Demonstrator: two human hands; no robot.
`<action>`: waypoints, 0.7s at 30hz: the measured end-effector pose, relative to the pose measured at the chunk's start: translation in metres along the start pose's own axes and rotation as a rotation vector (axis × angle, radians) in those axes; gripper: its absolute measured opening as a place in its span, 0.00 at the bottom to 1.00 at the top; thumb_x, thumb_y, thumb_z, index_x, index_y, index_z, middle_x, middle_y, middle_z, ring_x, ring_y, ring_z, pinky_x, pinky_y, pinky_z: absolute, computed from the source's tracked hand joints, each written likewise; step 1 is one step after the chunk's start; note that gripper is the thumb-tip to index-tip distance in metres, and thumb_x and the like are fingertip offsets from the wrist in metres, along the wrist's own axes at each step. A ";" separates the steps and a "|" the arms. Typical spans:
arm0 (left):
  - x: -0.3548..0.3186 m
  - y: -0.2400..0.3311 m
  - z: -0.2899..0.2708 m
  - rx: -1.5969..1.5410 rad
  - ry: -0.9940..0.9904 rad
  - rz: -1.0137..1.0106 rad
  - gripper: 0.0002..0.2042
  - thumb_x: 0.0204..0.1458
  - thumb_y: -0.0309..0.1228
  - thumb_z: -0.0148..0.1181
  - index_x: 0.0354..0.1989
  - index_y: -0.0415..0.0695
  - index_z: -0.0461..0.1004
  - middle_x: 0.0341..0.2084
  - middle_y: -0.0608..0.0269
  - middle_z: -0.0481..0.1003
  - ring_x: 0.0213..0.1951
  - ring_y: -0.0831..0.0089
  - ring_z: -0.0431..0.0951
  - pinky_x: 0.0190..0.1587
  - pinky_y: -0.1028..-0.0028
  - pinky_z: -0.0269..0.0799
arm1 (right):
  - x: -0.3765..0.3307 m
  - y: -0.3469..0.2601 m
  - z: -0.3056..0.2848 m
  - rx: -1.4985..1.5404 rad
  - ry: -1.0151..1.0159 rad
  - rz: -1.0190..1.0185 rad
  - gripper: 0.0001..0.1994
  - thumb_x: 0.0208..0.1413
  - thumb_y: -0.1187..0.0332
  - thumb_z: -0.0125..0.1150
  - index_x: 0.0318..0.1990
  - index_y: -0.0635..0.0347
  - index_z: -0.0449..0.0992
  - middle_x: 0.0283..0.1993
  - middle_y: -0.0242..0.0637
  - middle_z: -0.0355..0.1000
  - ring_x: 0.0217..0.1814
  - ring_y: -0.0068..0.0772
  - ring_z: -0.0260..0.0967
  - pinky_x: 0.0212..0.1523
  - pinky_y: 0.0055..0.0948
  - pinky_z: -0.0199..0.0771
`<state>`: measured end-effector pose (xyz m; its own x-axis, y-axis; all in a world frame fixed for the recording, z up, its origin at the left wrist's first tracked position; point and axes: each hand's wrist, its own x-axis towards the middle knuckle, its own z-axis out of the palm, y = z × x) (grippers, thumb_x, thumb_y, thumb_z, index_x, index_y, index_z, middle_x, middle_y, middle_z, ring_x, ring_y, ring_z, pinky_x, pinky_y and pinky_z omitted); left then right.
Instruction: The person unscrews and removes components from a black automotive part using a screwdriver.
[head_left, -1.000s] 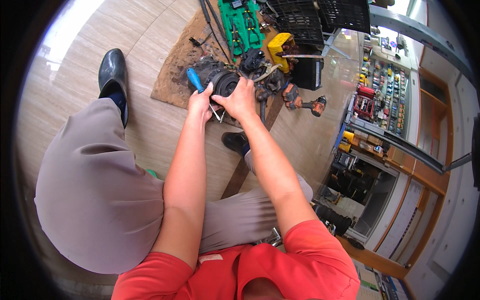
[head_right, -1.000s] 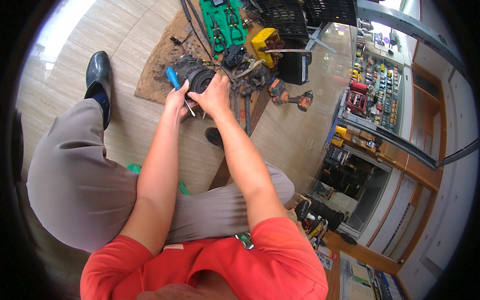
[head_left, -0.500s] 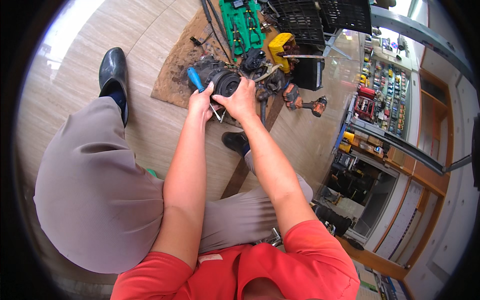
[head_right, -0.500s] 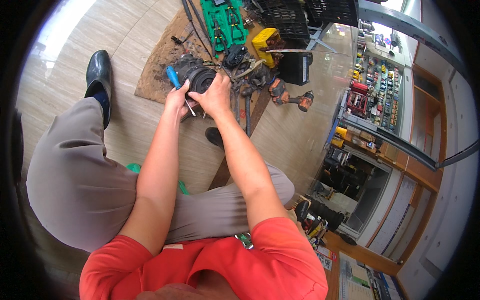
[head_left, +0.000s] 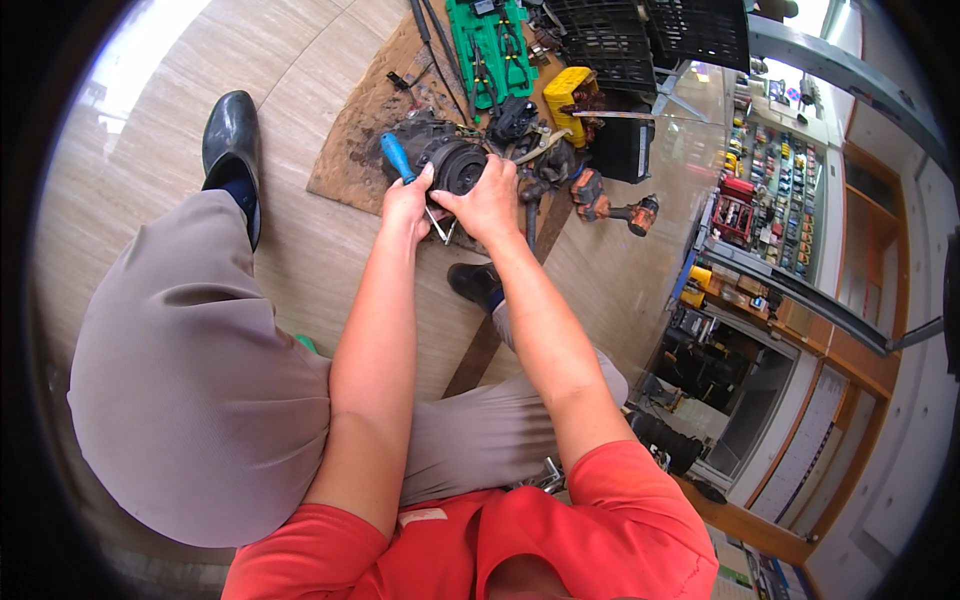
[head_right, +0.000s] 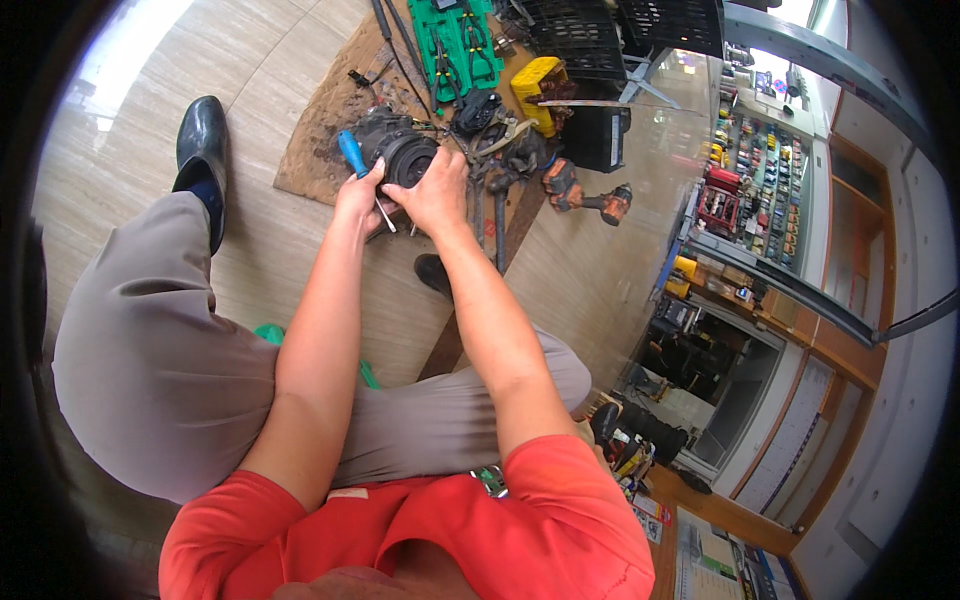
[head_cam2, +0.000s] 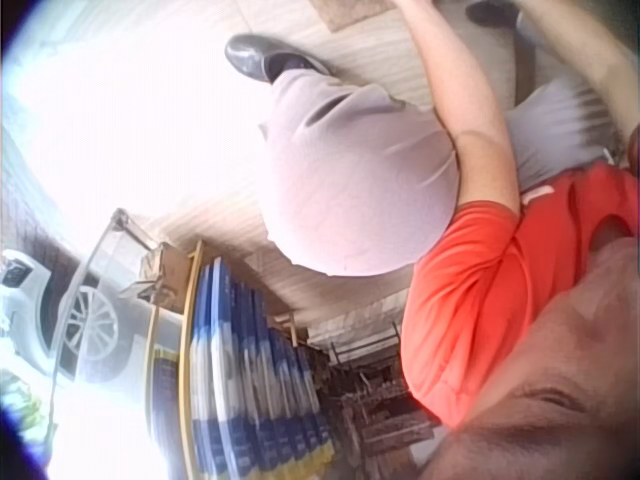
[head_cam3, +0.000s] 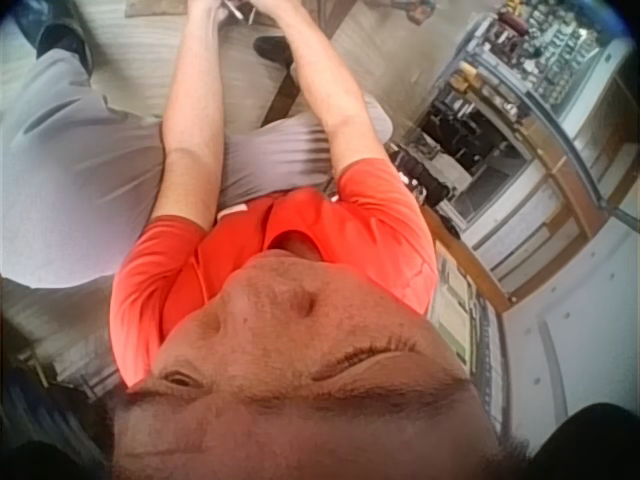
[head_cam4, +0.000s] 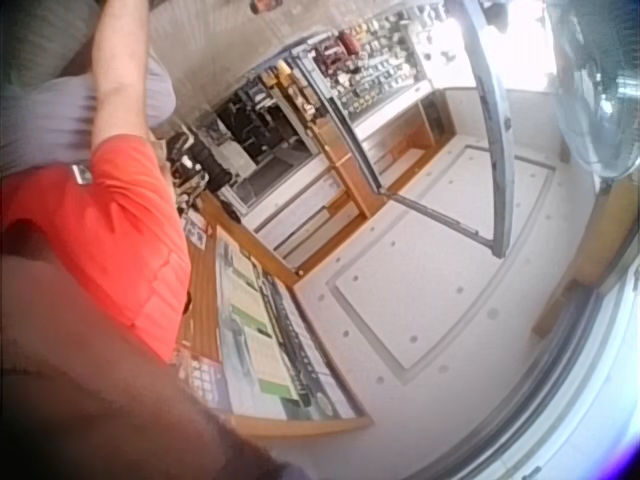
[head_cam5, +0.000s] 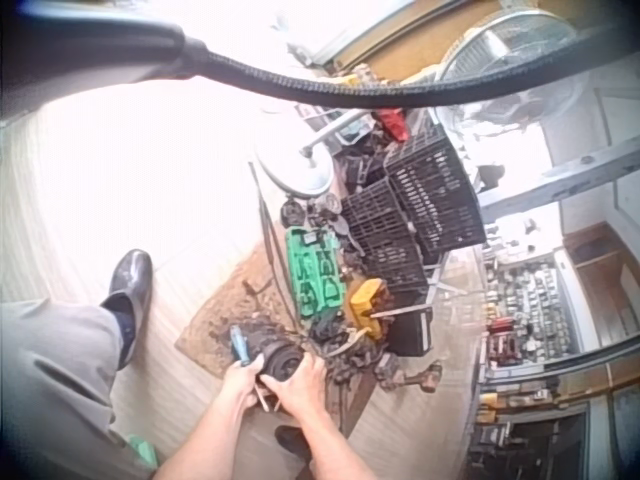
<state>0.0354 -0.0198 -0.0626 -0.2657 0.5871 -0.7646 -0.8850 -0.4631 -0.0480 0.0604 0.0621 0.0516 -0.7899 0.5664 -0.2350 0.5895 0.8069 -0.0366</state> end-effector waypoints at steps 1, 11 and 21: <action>0.000 0.000 0.000 0.005 0.007 0.001 0.14 0.63 0.34 0.59 0.51 0.42 0.67 0.40 0.54 0.77 0.36 0.57 0.82 0.34 0.51 0.84 | 0.000 -0.002 -0.001 0.015 -0.014 0.042 0.51 0.31 0.52 0.83 0.60 0.74 0.62 0.56 0.57 0.64 0.62 0.57 0.64 0.62 0.45 0.67; 0.000 0.000 0.000 -0.015 -0.006 0.008 0.14 0.63 0.34 0.60 0.51 0.41 0.67 0.40 0.54 0.77 0.35 0.58 0.82 0.33 0.52 0.83 | -0.001 -0.002 -0.003 0.015 -0.015 -0.006 0.50 0.31 0.53 0.84 0.60 0.74 0.62 0.58 0.58 0.62 0.62 0.59 0.62 0.63 0.46 0.66; -0.001 0.000 0.000 -0.026 -0.010 0.010 0.13 0.62 0.34 0.60 0.49 0.41 0.69 0.39 0.55 0.77 0.33 0.60 0.82 0.30 0.53 0.83 | -0.001 0.003 -0.005 -0.002 -0.007 -0.132 0.50 0.31 0.56 0.84 0.59 0.75 0.61 0.58 0.59 0.62 0.62 0.60 0.62 0.63 0.46 0.66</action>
<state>0.0355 -0.0200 -0.0616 -0.2782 0.5889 -0.7588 -0.8721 -0.4859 -0.0573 0.0619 0.0646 0.0569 -0.8591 0.4544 -0.2354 0.4806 0.8745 -0.0657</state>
